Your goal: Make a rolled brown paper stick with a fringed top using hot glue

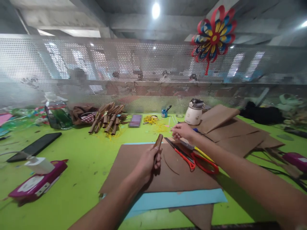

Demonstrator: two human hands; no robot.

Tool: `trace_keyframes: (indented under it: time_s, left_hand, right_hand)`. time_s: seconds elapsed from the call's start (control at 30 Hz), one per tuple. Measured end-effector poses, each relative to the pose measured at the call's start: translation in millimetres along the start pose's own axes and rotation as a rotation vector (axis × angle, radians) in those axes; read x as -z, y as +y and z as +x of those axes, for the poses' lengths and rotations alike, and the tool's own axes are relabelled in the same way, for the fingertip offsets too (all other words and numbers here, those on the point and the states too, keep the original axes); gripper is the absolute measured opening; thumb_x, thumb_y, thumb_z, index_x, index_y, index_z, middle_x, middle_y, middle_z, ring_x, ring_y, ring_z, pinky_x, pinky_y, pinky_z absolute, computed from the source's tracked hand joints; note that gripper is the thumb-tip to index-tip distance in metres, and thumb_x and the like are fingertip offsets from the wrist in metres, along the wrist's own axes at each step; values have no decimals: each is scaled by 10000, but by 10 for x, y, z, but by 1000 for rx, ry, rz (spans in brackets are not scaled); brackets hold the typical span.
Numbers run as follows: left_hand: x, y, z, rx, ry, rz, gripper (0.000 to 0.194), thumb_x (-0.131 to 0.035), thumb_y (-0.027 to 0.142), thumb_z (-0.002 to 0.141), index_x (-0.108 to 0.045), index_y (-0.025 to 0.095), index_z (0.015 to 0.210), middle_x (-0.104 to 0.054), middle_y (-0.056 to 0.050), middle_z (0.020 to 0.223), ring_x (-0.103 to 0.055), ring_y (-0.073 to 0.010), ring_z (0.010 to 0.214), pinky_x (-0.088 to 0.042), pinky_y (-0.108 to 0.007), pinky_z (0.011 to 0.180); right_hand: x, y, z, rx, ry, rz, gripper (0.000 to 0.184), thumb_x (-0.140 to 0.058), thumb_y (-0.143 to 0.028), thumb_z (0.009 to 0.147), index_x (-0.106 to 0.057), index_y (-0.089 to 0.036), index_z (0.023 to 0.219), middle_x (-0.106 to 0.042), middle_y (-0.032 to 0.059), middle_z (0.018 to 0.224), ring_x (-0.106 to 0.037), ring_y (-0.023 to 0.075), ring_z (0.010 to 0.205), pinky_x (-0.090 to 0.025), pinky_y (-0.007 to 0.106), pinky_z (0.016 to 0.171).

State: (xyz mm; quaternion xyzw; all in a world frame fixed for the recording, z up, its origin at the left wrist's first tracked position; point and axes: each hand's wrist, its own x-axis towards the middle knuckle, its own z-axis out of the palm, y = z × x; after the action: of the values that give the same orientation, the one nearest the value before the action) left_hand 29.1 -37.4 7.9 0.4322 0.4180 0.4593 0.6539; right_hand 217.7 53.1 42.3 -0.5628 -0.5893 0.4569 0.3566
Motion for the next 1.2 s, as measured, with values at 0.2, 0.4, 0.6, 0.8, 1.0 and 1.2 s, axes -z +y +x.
trace_keyframes:
  time_s: [0.2,0.4,0.6,0.8,1.0,1.2]
  left_hand:
    - [57,2,40,-23,153,-46,131,-421,256,861,-476,158,929,-493,61,552,-441,-71,388,-305,-168,387]
    - [62,41,66,-23,263,-91,114,-404,229,858,-490,157,875,-532,27,559,-471,-83,399,-340,-182,392]
    - [65,60,77,-18,291,-132,72,-421,178,853,-490,160,866,-536,20,560,-520,-93,441,-365,-173,404]
    - [66,57,87,-3,290,-167,68,-417,156,863,-485,155,864,-553,5,572,-565,-111,475,-421,-183,422]
    - [65,44,96,17,281,-186,73,-419,137,859,-486,144,887,-564,-5,580,-594,-125,498,-477,-206,455]
    - [75,51,111,37,274,-191,93,-416,139,868,-498,136,911,-572,-11,582,-603,-125,502,-479,-196,452]
  right_hand:
    - [-249,-78,604,-115,-20,-375,325,-565,-319,907,-559,-160,1191,-575,91,1206,-600,220,1006,-520,412,832]
    - [-643,-158,850,-176,16,-608,338,-582,-315,898,-552,-162,1197,-576,91,1197,-599,223,1017,-518,409,832]
    - [-648,-234,840,-180,25,-543,342,-592,-314,891,-558,-153,1190,-577,97,1192,-599,227,1021,-517,400,835]
    - [-382,-243,685,-112,-37,-291,340,-568,-318,906,-548,-151,1201,-576,96,1197,-603,218,1001,-521,419,829]
    - [-150,-108,406,7,-86,-12,329,-561,-320,911,-550,-155,1195,-583,91,1183,-606,212,990,-523,417,824]
    - [-43,133,218,26,-43,111,252,-568,-300,908,-587,-132,1095,-625,64,1041,-628,162,843,-542,339,717]
